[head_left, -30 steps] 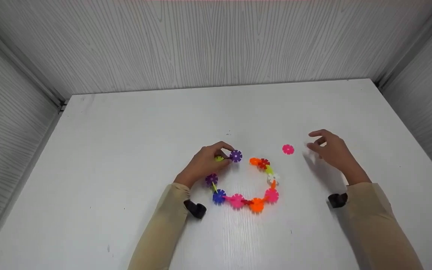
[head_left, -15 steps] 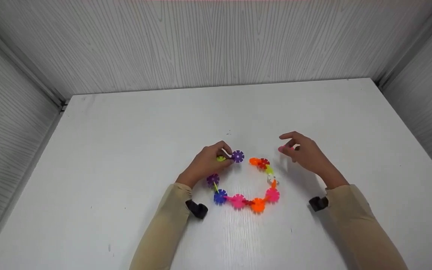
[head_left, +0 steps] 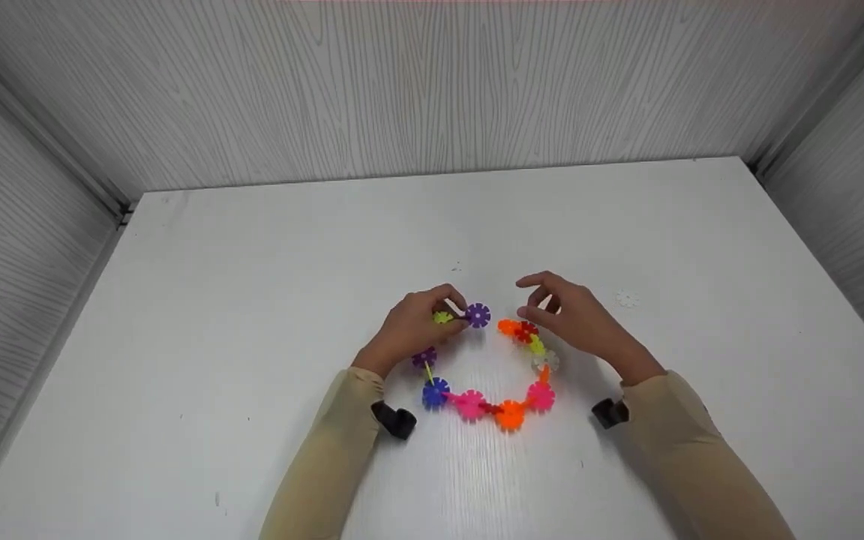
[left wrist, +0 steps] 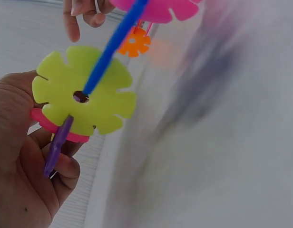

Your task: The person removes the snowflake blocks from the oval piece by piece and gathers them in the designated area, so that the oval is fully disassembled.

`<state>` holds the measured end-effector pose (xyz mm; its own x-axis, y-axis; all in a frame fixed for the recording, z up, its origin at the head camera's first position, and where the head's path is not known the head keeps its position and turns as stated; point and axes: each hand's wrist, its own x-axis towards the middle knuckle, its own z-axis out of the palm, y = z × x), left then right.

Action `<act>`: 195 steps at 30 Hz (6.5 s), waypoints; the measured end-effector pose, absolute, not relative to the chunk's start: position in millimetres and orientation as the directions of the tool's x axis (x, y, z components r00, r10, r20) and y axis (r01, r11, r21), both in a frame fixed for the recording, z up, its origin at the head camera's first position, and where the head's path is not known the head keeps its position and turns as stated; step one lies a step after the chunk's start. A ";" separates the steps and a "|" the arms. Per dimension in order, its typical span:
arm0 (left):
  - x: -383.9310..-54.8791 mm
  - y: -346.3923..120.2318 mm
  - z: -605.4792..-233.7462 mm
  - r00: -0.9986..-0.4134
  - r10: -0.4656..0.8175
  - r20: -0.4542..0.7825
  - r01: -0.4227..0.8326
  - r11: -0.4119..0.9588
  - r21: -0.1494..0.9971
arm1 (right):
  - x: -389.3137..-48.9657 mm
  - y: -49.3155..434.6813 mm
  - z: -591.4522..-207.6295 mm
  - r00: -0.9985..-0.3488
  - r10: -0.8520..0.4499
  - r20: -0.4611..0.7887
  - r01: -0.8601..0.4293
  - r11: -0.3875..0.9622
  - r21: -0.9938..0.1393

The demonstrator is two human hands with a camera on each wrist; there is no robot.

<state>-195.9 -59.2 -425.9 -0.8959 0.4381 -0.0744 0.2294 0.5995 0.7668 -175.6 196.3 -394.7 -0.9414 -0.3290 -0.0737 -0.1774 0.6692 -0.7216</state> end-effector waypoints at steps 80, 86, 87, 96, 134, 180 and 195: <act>-195.0 -77.8 -431.1 -0.919 0.395 -0.026 0.220 0.563 0.797 | -178.1 262.6 -395.7 -0.979 -0.185 0.087 -0.204 0.849 -0.488; -196.0 -77.6 -433.2 -0.913 0.409 -0.014 0.238 0.559 0.794 | -176.8 280.1 -402.2 -0.982 -0.181 0.052 -0.183 0.849 -0.496; -196.1 -77.6 -433.3 -0.912 0.411 -0.015 0.238 0.557 0.796 | -176.4 282.8 -402.2 -0.983 -0.178 0.038 -0.173 0.848 -0.500; -196.4 -79.4 -433.7 -0.901 0.421 -0.104 0.138 0.507 0.851 | -172.3 298.4 -397.7 -0.982 -0.148 -0.121 -0.070 0.865 -0.496; -196.6 -78.8 -429.8 -0.908 0.382 -0.170 0.112 0.614 0.781 | -166.9 314.0 -406.1 -0.917 -0.251 -0.310 -0.083 0.880 -0.467; -190.2 -73.7 -423.7 -0.907 0.391 -0.157 0.138 0.628 0.766 | -168.4 263.5 -384.2 -0.963 -0.247 -0.111 -0.136 0.797 -0.589; -188.5 -71.7 -424.0 -0.895 0.428 -0.127 0.184 0.612 0.769 | -168.8 194.2 -394.8 -0.951 -0.305 -0.057 -0.223 0.800 -0.557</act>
<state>-188.5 -71.7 -424.0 -0.8946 0.4283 -0.1270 0.1836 0.6117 0.7695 -168.8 194.2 -394.8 -0.9506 -0.3051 -0.0574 -0.2231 0.7997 -0.5574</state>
